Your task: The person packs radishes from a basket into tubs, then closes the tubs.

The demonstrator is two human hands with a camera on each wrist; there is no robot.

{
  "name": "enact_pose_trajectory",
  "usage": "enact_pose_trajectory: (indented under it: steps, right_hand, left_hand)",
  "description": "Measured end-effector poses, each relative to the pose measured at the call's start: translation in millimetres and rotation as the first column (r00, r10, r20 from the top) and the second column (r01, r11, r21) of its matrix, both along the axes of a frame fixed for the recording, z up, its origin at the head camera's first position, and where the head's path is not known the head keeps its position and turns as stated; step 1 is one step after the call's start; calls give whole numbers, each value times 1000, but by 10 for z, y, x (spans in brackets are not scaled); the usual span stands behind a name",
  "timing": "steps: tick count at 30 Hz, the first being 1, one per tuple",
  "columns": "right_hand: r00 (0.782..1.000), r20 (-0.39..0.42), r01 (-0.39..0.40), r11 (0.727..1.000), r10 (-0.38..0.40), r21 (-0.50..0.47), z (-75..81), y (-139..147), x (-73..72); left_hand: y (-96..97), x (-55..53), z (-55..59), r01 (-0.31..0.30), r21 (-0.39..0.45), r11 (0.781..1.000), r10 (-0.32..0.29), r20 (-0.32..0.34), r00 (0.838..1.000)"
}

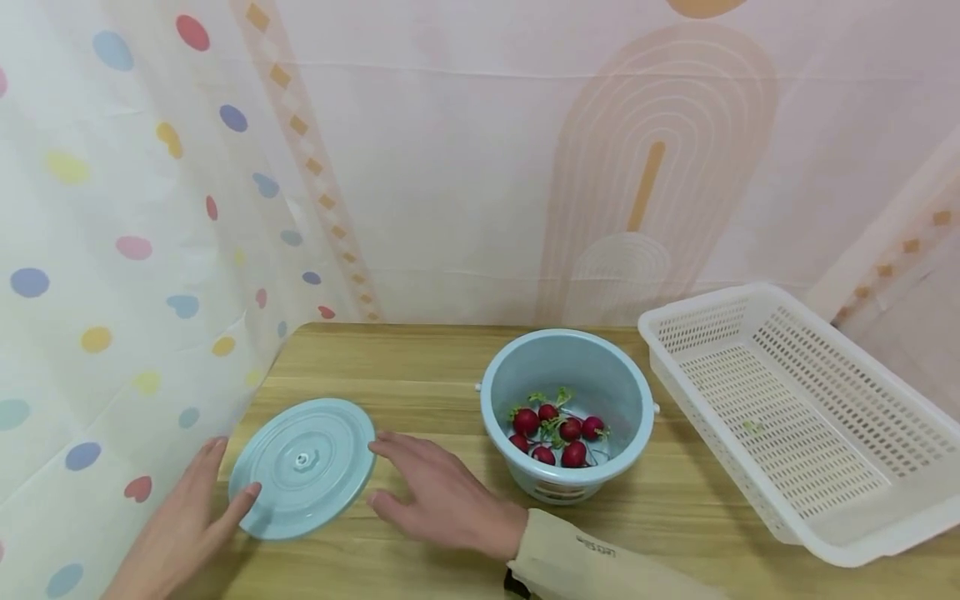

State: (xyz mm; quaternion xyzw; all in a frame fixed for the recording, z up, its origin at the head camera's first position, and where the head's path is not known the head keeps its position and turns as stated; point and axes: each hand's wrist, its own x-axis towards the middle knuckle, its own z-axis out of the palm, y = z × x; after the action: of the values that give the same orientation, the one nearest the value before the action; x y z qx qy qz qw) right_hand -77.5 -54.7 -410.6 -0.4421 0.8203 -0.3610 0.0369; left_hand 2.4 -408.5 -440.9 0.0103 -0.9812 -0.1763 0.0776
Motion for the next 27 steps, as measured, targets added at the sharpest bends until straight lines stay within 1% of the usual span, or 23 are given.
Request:
enact_pose_trajectory:
  steps: [4, 7, 10, 12, 15, 19, 21, 25, 27]
  right_hand:
    - [994, 110, 27, 1000, -26, -7, -119, -158, -56]
    - [979, 195, 59, 998, -58, 1, -203, -263, -75]
    - [961, 261, 91, 996, -91, 12, -260, -359, -82]
    - [950, 291, 110, 994, -110, 19, -285, -412, -89]
    - [934, 325, 148, 989, -146, 18, -303, -493, -102]
    - [916, 364, 190, 982, -170, -20, -323, -571, -132]
    - [901, 392, 209, 978, -184, -23, -334, -595, -149]
    - [866, 441, 259, 966, -238, 13, -347, -636, -184]
    - [852, 454, 278, 960, -261, 30, -356, -660, -199]
  left_hand:
    - [-47, -86, -42, 2, 2, 1000, -2, 33, 999]
    - [-74, -158, -64, 11, 3, 1000, -12, 62, 998]
    - [-81, -228, -55, 14, -8, 1000, -13, 107, 994]
    - [-81, -262, -50, 9, -23, 1000, -5, 143, 990]
    - [-99, -298, -40, 5, -42, 999, 2, 171, 985]
    - [-107, -306, -45, 4, -78, 997, 10, 180, 984]
    - [-102, -301, -51, 1, -91, 996, 16, 186, 982]
    - [-79, -316, -48, -2, -94, 996, 20, 189, 982]
    - [-66, -329, -42, 1, -94, 996, 16, 182, 983]
